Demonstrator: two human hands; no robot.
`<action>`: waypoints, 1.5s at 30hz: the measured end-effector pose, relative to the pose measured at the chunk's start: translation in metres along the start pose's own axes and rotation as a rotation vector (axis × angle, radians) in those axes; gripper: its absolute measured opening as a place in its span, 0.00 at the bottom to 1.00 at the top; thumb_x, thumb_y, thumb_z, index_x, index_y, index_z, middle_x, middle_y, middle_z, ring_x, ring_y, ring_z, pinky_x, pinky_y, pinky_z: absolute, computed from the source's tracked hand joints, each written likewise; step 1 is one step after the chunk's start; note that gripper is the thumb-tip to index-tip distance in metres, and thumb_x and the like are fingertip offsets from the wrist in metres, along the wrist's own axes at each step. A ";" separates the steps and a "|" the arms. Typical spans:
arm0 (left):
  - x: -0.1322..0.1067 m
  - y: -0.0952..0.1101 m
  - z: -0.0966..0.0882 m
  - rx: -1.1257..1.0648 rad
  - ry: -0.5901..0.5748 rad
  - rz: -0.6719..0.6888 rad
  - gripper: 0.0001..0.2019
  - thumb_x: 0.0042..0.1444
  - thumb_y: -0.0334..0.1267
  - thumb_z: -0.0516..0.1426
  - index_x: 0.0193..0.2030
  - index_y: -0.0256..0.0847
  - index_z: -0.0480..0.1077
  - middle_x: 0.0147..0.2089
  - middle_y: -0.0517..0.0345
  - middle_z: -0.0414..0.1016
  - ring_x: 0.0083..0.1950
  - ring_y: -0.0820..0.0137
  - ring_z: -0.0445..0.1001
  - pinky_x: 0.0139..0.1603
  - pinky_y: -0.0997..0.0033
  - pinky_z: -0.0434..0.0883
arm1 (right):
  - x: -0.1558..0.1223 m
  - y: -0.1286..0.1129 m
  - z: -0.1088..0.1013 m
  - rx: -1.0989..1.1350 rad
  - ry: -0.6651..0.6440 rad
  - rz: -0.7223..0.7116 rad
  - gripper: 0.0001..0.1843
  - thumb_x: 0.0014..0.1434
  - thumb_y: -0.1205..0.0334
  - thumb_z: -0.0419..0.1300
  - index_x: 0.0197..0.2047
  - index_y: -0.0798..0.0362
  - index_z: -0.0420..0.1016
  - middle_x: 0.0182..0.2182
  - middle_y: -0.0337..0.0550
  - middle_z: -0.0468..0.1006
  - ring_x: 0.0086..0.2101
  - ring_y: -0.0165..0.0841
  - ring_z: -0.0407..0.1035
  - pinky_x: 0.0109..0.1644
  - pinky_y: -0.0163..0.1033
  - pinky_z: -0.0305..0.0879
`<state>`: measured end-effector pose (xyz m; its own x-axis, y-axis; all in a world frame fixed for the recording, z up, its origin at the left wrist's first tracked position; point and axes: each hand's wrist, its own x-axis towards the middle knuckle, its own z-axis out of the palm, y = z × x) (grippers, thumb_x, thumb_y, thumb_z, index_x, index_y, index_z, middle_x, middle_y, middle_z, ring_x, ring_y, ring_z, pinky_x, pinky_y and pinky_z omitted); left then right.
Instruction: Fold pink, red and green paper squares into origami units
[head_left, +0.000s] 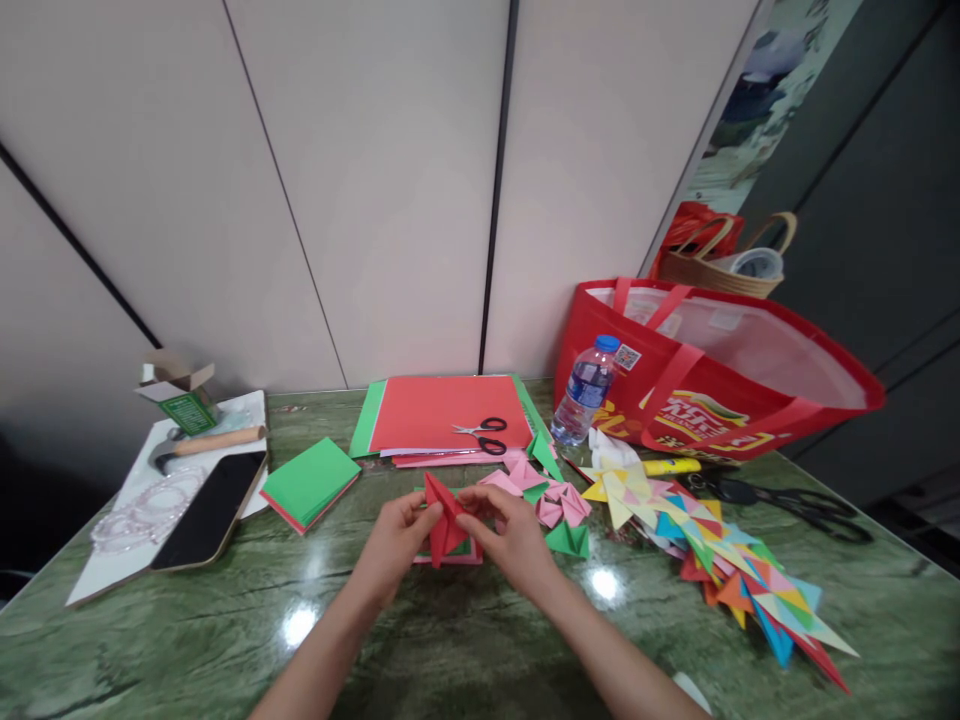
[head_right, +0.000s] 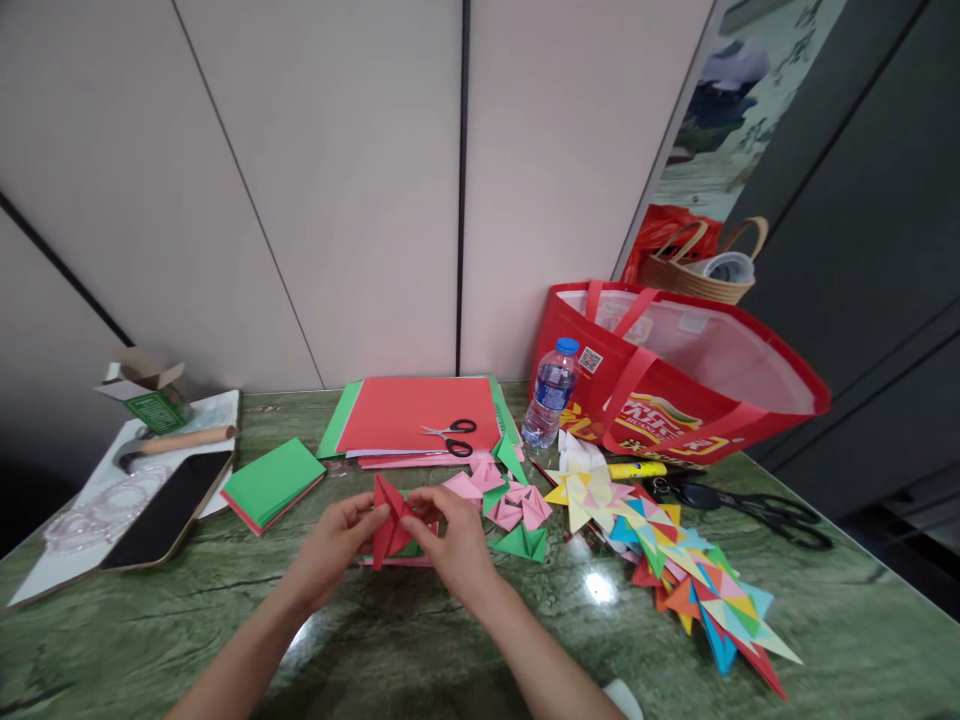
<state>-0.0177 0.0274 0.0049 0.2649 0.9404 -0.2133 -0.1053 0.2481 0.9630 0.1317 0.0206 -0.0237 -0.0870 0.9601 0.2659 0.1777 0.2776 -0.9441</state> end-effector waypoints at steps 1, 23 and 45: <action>0.000 0.000 -0.001 -0.010 -0.005 -0.009 0.14 0.42 0.43 0.60 0.34 0.35 0.72 0.20 0.62 0.71 0.22 0.74 0.67 0.27 0.75 0.67 | 0.000 0.001 0.000 0.025 0.010 0.019 0.09 0.50 0.64 0.58 0.37 0.54 0.71 0.33 0.43 0.74 0.33 0.33 0.68 0.36 0.37 0.64; 0.002 0.000 -0.007 -0.042 0.030 0.056 0.16 0.41 0.36 0.62 0.39 0.35 0.70 0.34 0.51 0.76 0.32 0.69 0.73 0.32 0.74 0.68 | 0.006 0.008 0.000 0.276 0.005 0.166 0.08 0.48 0.60 0.57 0.32 0.55 0.70 0.28 0.40 0.73 0.29 0.30 0.67 0.31 0.33 0.62; 0.002 0.003 -0.009 -0.103 0.154 0.018 0.11 0.39 0.38 0.63 0.29 0.34 0.73 0.24 0.57 0.75 0.23 0.74 0.70 0.25 0.78 0.66 | 0.004 0.007 -0.001 0.268 -0.067 0.129 0.10 0.46 0.61 0.61 0.34 0.54 0.74 0.31 0.42 0.76 0.32 0.32 0.69 0.35 0.36 0.65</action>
<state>-0.0259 0.0319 0.0060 0.1133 0.9673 -0.2269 -0.2087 0.2464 0.9464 0.1338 0.0267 -0.0293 -0.1465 0.9799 0.1355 -0.0731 0.1259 -0.9893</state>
